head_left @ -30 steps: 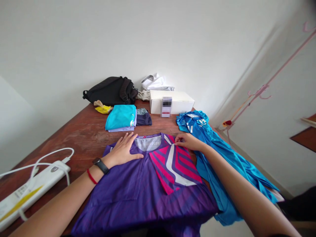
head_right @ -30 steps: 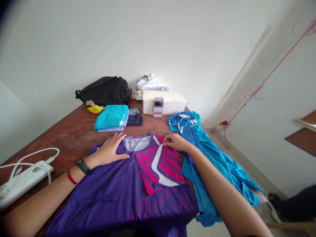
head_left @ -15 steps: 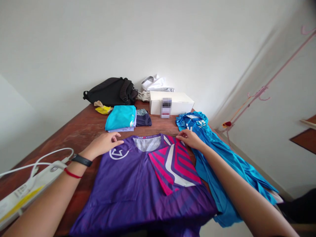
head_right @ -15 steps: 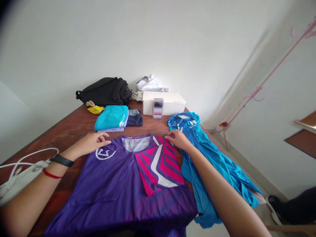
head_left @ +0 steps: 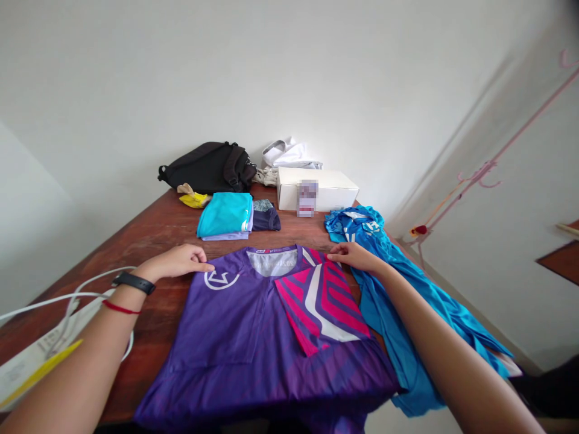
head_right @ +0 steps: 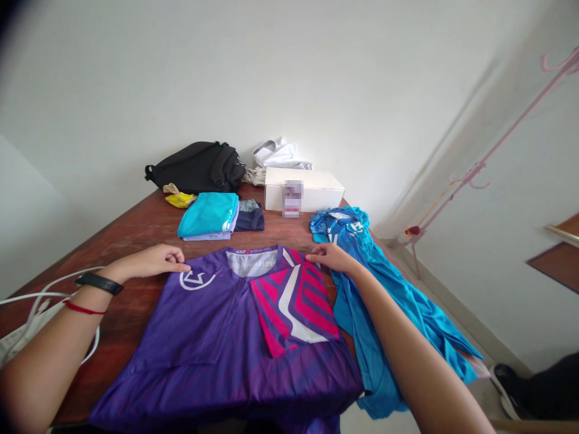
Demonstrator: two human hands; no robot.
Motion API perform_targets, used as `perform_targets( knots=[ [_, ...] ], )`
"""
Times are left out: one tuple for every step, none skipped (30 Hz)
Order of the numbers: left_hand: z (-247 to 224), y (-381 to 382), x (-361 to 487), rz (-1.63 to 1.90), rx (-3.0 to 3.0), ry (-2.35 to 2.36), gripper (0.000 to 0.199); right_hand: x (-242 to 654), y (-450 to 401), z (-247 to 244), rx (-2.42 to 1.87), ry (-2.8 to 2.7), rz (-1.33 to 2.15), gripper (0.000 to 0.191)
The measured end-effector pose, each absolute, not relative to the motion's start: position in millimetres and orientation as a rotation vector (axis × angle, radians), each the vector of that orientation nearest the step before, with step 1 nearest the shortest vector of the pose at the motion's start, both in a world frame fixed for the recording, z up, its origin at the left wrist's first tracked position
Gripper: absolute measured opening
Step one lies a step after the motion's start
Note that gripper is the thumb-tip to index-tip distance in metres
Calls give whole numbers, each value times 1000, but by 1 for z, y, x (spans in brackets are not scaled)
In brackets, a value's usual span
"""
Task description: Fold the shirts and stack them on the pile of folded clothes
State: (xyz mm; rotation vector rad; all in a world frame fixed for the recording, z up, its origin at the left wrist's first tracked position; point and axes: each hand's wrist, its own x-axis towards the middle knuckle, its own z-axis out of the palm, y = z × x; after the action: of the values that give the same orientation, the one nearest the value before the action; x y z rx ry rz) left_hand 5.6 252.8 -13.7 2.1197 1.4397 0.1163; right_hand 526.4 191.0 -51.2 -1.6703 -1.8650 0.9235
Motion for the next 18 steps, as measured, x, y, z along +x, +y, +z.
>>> perform_targets(
  knots=[
    [-14,253,5,99,2130,1431,50,527,190,-49,-1658,-1877,972,51],
    [-14,253,5,85,2141,1423,50,527,189,-47,-1652,-1890,1007,50],
    [-13,254,4,75,2150,1418,50,528,188,-46,-1653,-1906,1025,49],
    [-13,254,4,71,2154,1414,49,528,188,-46,-1658,-1922,1030,48],
    [-12,254,5,69,2155,1410,49,529,188,-46,-1662,-1936,1023,47],
    [-11,254,5,73,2153,1406,49,529,189,-46,-1662,-1948,1009,47],
    [-10,254,6,84,2150,1402,48,530,190,-47,-1658,-1960,990,46],
    [-9,253,7,102,2146,1400,48,530,190,-48,-1650,-1972,971,47],
    [-8,253,7,127,2140,1398,49,530,191,-49,-1639,-1980,948,47],
    [-8,252,8,154,2128,1396,49,530,191,-50,-1626,-1983,925,47],
    [-7,252,9,177,2107,1391,51,529,191,-50,-1610,-1986,903,46],
    [-7,251,9,192,2077,1383,52,529,191,-51,-1594,-1986,883,45],
    [-8,251,10,198,2038,1372,53,529,191,-52,-1580,-1982,865,45],
    [-8,251,9,199,1998,1359,53,529,192,-53,-1567,-1973,857,44],
    [-10,251,9,199,1963,1346,53,529,192,-54,-1556,-1959,859,44],
    [-11,252,8,202,1937,1335,53,530,193,-56,-1548,-1941,864,43],
    [-12,253,7,212,1923,1327,51,530,194,-58,-1545,-1921,863,42],
    [-14,254,6,226,1919,1322,50,531,195,-60,-1547,-1900,855,41]
  ],
)
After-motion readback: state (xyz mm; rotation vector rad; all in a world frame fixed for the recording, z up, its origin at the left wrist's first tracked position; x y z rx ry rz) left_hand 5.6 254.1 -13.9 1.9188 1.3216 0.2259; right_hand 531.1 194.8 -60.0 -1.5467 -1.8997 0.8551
